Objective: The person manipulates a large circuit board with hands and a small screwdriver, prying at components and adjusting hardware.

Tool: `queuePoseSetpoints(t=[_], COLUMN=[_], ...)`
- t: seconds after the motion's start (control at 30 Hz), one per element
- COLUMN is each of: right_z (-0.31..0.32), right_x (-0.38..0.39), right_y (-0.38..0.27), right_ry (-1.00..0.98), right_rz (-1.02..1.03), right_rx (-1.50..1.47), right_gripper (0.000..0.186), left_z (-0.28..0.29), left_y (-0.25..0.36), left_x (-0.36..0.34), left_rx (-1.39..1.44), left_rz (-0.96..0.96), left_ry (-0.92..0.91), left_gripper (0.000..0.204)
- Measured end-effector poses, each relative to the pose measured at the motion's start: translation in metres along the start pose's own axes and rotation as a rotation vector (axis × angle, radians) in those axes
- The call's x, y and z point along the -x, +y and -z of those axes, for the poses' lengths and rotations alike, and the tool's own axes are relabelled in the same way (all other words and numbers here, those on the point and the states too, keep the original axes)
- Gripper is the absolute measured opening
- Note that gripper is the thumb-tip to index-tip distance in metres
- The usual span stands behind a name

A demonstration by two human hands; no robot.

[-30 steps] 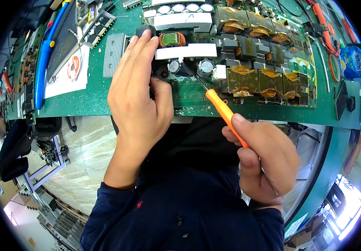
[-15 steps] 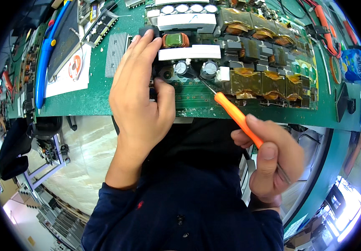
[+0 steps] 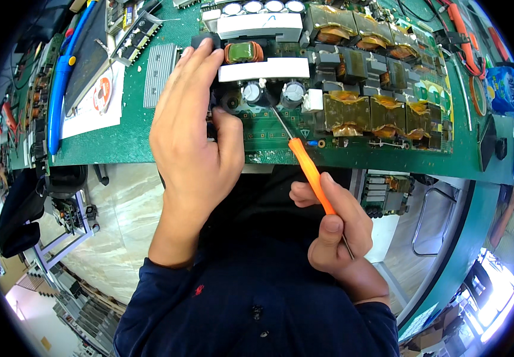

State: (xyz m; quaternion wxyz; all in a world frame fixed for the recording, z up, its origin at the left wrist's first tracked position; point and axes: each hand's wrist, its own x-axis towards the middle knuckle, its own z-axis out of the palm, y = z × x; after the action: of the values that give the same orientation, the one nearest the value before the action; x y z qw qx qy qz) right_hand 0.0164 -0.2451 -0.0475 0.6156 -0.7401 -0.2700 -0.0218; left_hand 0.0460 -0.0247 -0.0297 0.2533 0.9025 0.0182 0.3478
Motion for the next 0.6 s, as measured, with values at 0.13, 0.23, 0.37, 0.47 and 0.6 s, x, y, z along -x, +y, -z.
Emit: queuePoseSetpoints(t=[0.13,0.23,0.37,0.47,0.6], right_z=[0.008,0.014,0.02,0.021,0.027], right_x=[-0.023,-0.036,-0.051,-0.059,-0.077], right_y=[-0.02,-0.032,-0.042,-0.051,-0.072], right_ry=[-0.098,-0.134,-0.17,-0.213,-0.276], right_rz=[0.029,0.021,0.009,0.011,-0.005], right_rx=[0.112,0.158,0.172,0.221,0.353], right_gripper=[0.047,0.043,0.039,0.038,0.042], left_z=[0.0,-0.001,-0.004,-0.002,-0.005], left_y=[-0.001,-0.001,-0.002,-0.001,0.0], left_x=[-0.001,-0.001,0.0,0.001,-0.001], left_rx=[-0.015,-0.012,-0.009,-0.014,-0.008], left_rz=[-0.007,-0.015,-0.024,-0.021,-0.029], left_ry=[0.008,0.02,0.033,0.035,0.016], left_gripper=[0.053,0.053,0.054,0.054,0.054])
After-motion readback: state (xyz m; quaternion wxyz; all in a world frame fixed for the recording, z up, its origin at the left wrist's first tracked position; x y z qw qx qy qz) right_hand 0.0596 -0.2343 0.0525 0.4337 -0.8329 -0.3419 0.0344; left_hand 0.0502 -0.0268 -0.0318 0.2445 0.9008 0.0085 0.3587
